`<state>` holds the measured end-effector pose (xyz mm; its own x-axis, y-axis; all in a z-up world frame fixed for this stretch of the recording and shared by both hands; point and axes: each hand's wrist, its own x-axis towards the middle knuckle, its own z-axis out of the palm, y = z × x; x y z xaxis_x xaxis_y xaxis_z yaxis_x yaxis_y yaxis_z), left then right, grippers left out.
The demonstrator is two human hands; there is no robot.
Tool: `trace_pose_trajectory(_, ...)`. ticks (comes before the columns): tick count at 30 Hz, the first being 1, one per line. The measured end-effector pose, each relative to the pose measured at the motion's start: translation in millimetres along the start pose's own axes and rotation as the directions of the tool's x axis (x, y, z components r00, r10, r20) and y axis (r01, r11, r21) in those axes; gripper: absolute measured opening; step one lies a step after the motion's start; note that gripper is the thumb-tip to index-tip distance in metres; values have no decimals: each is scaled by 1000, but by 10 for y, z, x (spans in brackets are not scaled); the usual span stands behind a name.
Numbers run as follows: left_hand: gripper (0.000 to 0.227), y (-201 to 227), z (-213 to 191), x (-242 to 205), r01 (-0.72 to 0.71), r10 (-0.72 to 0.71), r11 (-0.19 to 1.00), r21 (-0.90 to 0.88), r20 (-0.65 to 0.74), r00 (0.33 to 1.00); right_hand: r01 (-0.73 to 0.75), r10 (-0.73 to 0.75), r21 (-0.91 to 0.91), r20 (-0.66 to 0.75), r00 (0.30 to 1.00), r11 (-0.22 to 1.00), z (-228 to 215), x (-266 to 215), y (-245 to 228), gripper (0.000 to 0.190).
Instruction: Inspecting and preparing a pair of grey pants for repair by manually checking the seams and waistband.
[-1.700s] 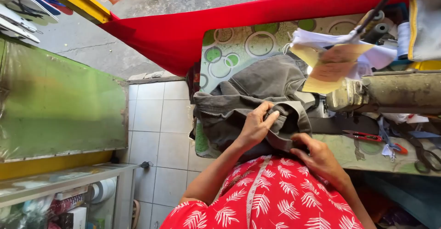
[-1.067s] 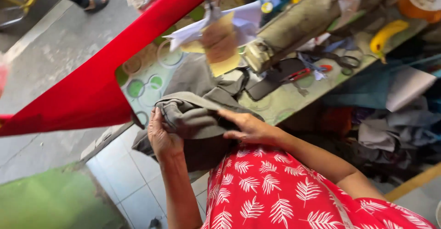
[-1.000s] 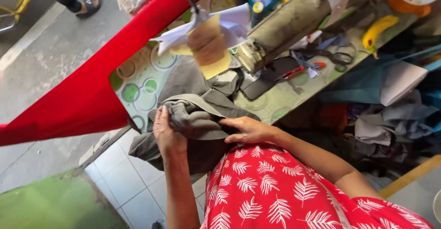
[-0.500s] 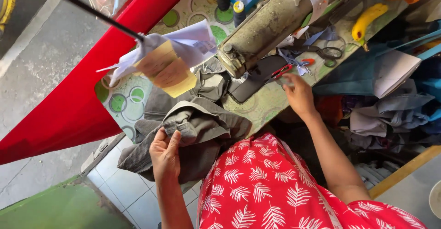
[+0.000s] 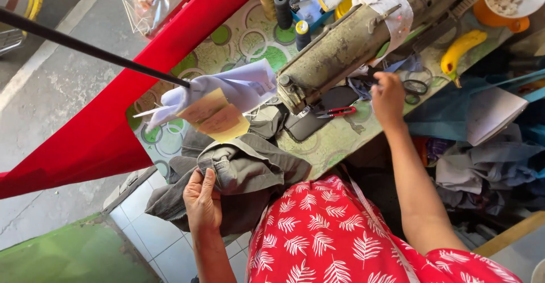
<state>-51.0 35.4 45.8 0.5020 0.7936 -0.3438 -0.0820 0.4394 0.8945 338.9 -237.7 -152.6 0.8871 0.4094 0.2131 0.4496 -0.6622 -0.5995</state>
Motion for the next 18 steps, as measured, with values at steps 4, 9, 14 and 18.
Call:
trace_pose_trajectory(4,16,-77,-23,-44,-19,19,1000,-10,-28,999,-4,4,10,-67,998,1000,236,457,589,32)
trace_pose_trajectory(9,27,-118,-45,-161,-21,21,1000,16,-21,1000,-132,85,-279,-175,981,951,647,740,1150,26)
trace_pose_trajectory(14,26,-186,-67,-263,-36,39,996,83,-40,998,-290,294,-344,-40,955,893,662,875,1121,17)
trace_pose_trajectory(18,23,-302,-88,-304,-27,28,992,120,-5,1000,-262,274,-301,-3,962,917,593,866,1054,16)
